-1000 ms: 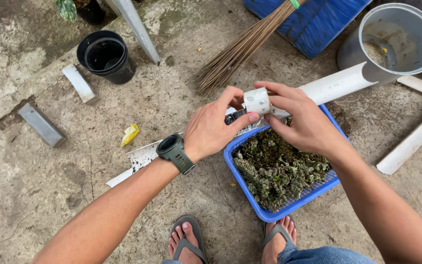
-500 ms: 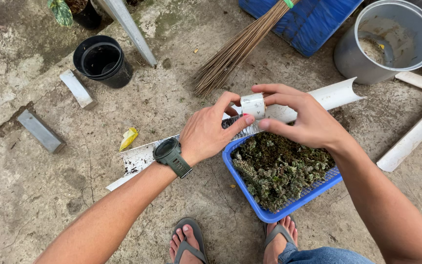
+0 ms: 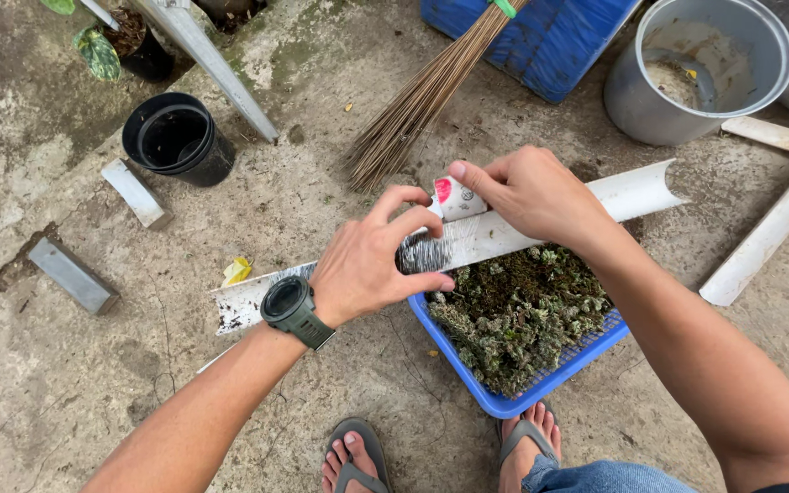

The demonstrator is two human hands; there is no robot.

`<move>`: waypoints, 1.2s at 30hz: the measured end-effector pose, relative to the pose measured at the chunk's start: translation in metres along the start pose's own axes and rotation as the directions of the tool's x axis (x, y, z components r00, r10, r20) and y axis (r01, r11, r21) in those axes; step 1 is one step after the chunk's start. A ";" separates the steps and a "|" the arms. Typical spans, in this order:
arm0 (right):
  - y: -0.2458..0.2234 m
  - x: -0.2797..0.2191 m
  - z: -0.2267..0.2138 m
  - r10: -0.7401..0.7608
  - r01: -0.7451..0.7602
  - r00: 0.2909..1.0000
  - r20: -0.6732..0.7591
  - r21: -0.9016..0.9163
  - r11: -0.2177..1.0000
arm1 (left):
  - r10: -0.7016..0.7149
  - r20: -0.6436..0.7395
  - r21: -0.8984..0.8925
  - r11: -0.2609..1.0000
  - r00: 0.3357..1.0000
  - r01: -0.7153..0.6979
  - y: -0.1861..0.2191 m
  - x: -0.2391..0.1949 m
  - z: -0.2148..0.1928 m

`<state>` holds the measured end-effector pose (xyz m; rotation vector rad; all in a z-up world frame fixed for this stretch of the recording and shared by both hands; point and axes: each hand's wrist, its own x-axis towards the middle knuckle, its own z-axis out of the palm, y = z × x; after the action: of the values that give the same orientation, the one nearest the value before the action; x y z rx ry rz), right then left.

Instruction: The person packs moss into a long, split PVC pipe using both hands, then seals the ends with tape. The person repeats the process with a second pipe, filling it with moss and taping the ends.

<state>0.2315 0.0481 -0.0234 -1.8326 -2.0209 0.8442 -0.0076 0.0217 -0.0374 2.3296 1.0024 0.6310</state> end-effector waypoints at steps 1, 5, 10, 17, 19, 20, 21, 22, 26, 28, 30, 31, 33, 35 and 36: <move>-0.001 0.000 0.000 -0.013 0.013 1.000 0.009 -0.027 1.000 | 0.004 0.014 -0.017 1.000 1.000 -0.003 0.000 0.000 -0.001; -0.001 -0.001 0.000 0.001 0.003 0.999 0.036 -0.104 0.995 | 0.028 0.054 -0.090 0.996 0.998 -0.023 -0.001 0.002 -0.001; 0.010 -0.051 -0.008 -0.559 0.413 0.658 -0.505 -0.380 0.828 | 0.053 0.041 -0.156 0.987 0.998 -0.046 -0.005 0.003 -0.004; 0.081 -0.100 0.015 0.086 -0.064 0.986 -0.140 0.160 0.985 | 0.050 0.010 -0.215 0.976 0.999 -0.047 0.000 0.003 -0.015; 0.106 -0.076 0.043 -0.320 0.410 0.912 -0.257 0.504 0.761 | 0.083 0.050 -0.241 0.968 0.995 -0.069 0.004 0.009 -0.010; 0.115 -0.063 0.051 -0.396 0.499 0.867 -0.304 0.544 0.674 | 0.088 0.067 -0.251 0.966 0.994 -0.069 0.007 0.010 -0.009; 0.120 -0.053 0.058 -0.464 0.579 0.812 -0.353 0.576 0.576 | 0.094 0.085 -0.260 0.963 0.992 -0.069 0.011 0.011 -0.008; 0.123 -0.043 0.062 -0.507 0.587 0.799 -0.324 0.602 0.541 | 0.101 0.089 -0.255 0.964 0.991 -0.076 0.015 0.013 -0.008; 0.110 -0.014 0.065 -0.596 0.545 0.780 -0.193 0.677 0.494 | 0.101 0.085 -0.285 0.956 0.991 -0.073 0.028 0.011 -0.010; 0.102 -0.015 0.070 -0.507 0.411 0.855 -0.114 0.744 0.526 | 0.078 0.074 -0.300 0.952 0.994 -0.053 0.028 0.006 -0.014; 0.099 -0.019 0.078 -0.325 0.203 0.945 -0.025 0.824 0.529 | 0.065 0.051 -0.277 0.960 0.997 -0.048 0.026 0.004 -0.018; 0.100 -0.023 0.081 -0.347 0.278 0.934 -0.079 0.770 0.574 | 0.066 0.025 -0.279 0.959 0.997 -0.057 0.025 0.004 -0.019; 0.103 -0.035 0.087 -0.401 0.423 0.896 -0.188 0.632 0.649 | 0.079 -0.027 -0.277 0.957 0.997 -0.083 0.023 0.006 -0.021; 0.105 -0.056 0.091 -0.214 0.146 0.977 0.011 0.698 0.701 | 0.078 -0.064 -0.231 0.969 0.995 -0.091 0.020 0.009 -0.022; 0.104 -0.066 0.091 -0.118 0.002 0.986 0.115 0.708 0.706 | 0.078 -0.086 -0.207 0.974 0.993 -0.095 0.018 0.011 -0.022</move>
<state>0.2734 -0.0350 -0.1450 -1.2683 -1.4764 1.5180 -0.0045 0.0254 -0.0069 2.1847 0.8264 0.8257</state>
